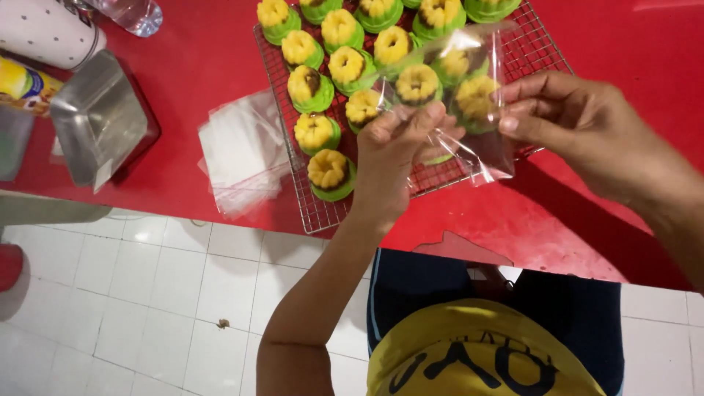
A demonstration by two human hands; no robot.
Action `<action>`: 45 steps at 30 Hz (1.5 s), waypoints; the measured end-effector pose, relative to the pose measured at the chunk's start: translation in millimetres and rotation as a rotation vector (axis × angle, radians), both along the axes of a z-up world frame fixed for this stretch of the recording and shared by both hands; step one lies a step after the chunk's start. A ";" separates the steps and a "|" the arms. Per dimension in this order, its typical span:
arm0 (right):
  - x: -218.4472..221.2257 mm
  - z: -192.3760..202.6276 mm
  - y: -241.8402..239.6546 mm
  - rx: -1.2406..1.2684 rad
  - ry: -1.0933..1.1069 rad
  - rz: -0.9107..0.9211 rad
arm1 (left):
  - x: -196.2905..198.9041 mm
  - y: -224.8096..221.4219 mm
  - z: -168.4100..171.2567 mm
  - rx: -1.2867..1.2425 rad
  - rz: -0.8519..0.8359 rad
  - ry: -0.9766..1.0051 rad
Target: Packaging individual steamed cakes into plastic bags and sealing them using a tape dispenser.
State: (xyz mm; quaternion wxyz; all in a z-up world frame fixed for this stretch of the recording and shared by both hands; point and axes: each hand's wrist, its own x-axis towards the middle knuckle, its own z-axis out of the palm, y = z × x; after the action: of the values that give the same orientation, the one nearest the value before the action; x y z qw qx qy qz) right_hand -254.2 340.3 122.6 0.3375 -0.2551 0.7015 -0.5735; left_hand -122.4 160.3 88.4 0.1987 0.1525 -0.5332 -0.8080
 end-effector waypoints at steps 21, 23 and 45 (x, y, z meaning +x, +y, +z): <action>-0.1 12.5 13.2 -0.252 1.069 0.109 | 10.3 26.2 9.0 -0.276 0.060 0.264; -8.7 15.7 21.3 -0.171 1.409 0.116 | 16.2 26.2 22.0 -0.411 0.039 0.172; -11.8 16.1 41.0 0.040 0.373 0.212 | 9.8 7.1 51.7 -1.013 -0.312 -0.159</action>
State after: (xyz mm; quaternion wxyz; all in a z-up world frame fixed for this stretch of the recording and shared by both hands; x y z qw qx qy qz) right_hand -266.0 381.3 138.7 0.2654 -0.4223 0.7323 -0.4636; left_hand -112.6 167.3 140.1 0.0840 0.0170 -0.8860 -0.4556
